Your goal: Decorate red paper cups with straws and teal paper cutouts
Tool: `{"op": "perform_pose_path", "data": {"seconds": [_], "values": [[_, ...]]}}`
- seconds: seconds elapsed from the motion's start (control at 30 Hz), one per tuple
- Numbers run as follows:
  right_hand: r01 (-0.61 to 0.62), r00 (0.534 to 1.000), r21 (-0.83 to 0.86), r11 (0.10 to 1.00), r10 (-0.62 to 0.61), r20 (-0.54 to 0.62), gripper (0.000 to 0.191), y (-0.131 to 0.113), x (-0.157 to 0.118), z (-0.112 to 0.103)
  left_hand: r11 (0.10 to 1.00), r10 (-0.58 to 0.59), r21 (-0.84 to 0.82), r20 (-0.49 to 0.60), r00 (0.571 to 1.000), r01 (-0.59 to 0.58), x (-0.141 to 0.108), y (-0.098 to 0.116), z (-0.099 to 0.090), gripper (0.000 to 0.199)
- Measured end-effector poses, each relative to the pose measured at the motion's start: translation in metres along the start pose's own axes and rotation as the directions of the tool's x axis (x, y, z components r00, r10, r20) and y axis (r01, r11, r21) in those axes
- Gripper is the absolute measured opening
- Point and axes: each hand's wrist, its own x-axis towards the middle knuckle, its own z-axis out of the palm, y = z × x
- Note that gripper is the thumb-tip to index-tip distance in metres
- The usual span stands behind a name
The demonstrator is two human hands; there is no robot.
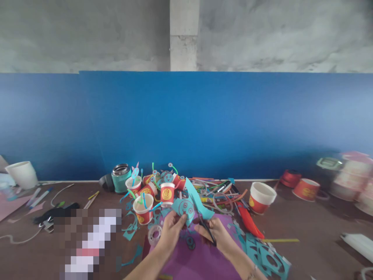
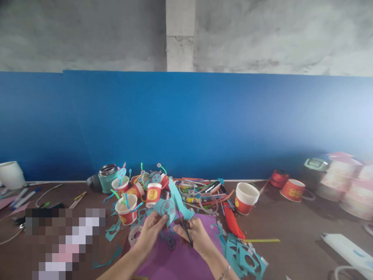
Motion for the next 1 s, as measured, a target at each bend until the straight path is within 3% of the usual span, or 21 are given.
{"op": "perform_pose_path", "data": {"seconds": [0.1, 0.4, 0.5, 0.63, 0.87, 1.0], "values": [[0.022, 1.000, -0.024, 0.999, -0.022, -0.008, 0.038, 0.003, 0.001, -0.004, 1.000, 0.001, -0.009, 0.002, 1.000, -0.001, 0.000, 0.001, 0.001, 0.050], [-0.076, 0.994, -0.078, 0.994, 0.082, 0.075, 0.034, 0.010, 0.003, -0.020, 0.999, 0.035, 0.023, -0.046, 0.998, -0.034, 0.005, -0.002, -0.003, 0.052], [-0.114, 0.993, -0.090, 0.989, 0.117, 0.028, 0.035, 0.005, 0.002, -0.021, 0.997, 0.066, 0.052, -0.085, 0.994, -0.061, 0.005, -0.001, -0.006, 0.054], [-0.090, 0.995, -0.013, 0.996, 0.090, -0.048, 0.042, 0.002, 0.002, -0.017, 0.996, 0.077, 0.062, -0.101, 0.992, -0.071, 0.004, 0.000, -0.007, 0.055], [-0.012, 0.997, 0.020, 1.000, 0.010, 0.082, 0.040, 0.003, -0.001, -0.005, 0.999, 0.041, 0.018, -0.033, 0.999, -0.041, -0.001, 0.004, 0.000, 0.047], [0.047, 0.996, 0.020, 0.999, -0.048, 0.072, 0.039, 0.001, -0.002, 0.000, 0.999, 0.035, 0.003, -0.010, 0.999, -0.035, -0.003, 0.008, 0.003, 0.046]]}}
